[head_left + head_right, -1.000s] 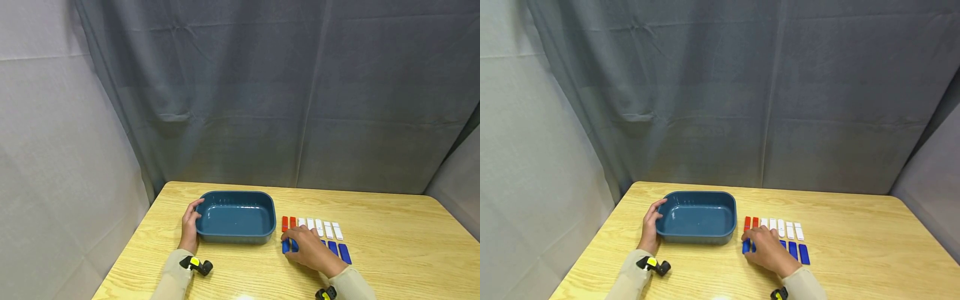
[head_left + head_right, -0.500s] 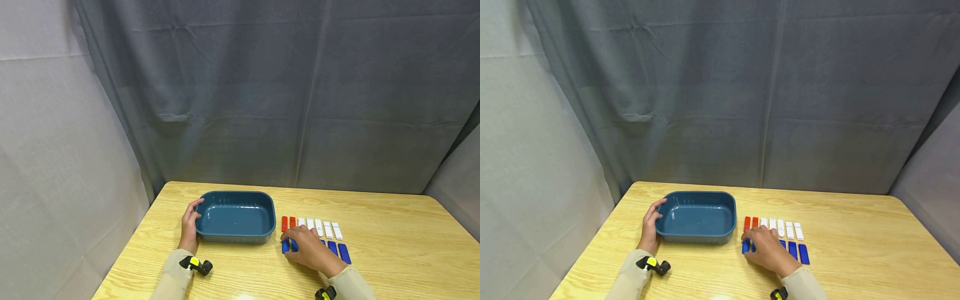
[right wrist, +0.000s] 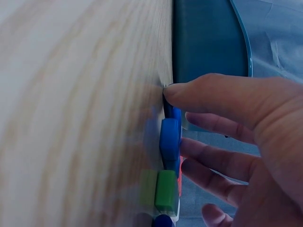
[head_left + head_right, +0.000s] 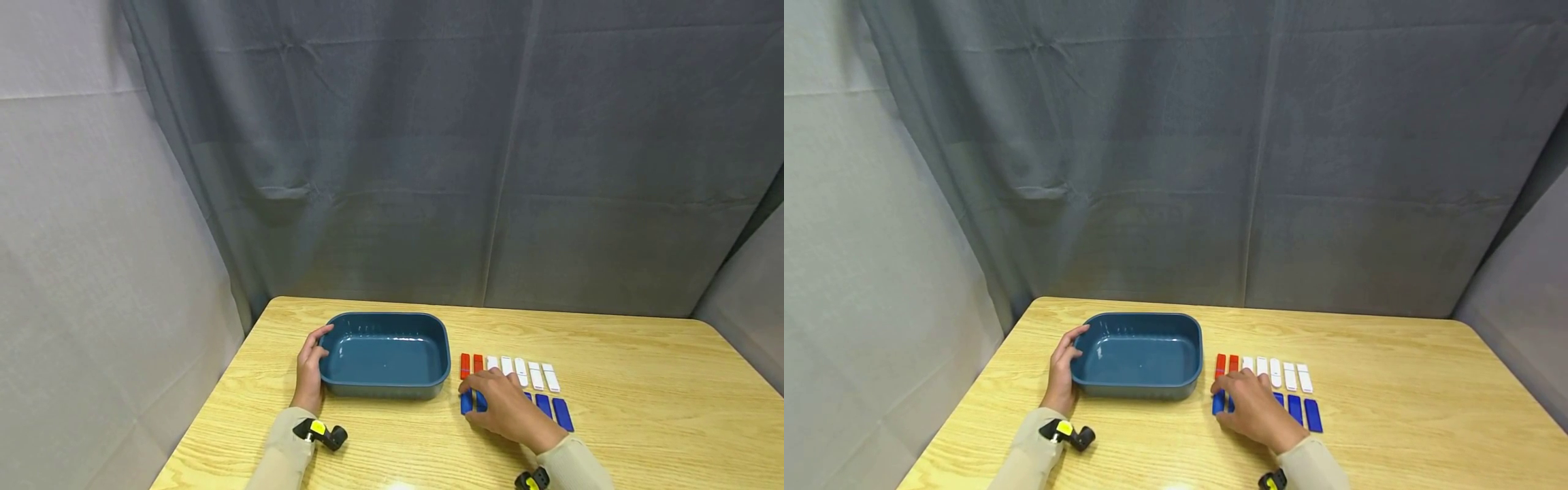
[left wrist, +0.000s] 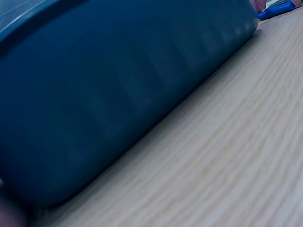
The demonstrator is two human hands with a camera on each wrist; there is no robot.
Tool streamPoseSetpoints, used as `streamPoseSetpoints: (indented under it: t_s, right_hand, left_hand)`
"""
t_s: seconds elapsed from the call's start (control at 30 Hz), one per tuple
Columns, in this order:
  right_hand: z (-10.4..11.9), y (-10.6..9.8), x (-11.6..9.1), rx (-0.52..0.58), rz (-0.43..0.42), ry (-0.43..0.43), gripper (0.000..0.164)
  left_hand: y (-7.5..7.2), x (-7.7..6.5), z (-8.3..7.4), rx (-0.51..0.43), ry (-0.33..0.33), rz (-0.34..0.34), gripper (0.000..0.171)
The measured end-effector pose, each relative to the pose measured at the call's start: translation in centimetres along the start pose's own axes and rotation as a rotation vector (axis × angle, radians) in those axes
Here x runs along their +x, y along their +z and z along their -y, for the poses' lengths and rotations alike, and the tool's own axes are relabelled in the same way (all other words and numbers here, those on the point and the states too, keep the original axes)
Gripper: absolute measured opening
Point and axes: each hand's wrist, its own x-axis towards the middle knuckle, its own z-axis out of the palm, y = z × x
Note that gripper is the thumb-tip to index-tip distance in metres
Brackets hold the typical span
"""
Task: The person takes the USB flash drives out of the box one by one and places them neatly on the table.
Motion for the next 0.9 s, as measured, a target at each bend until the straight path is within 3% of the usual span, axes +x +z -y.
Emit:
streamPoseSetpoints:
  t_s: [0.57,0.9]
  right_hand:
    - [-0.12,-0.05,-0.03,-0.008,-0.001,-0.009,0.033]
    - [-0.02,-0.29,-0.22,-0.007,0.013,0.02,0.032]
  left_hand:
    - [0.1,-0.04,-0.03,0.011,-0.006,0.003,0.05]
    - [0.23,0.13,0.23,-0.027,-0.011,0.005,0.051]
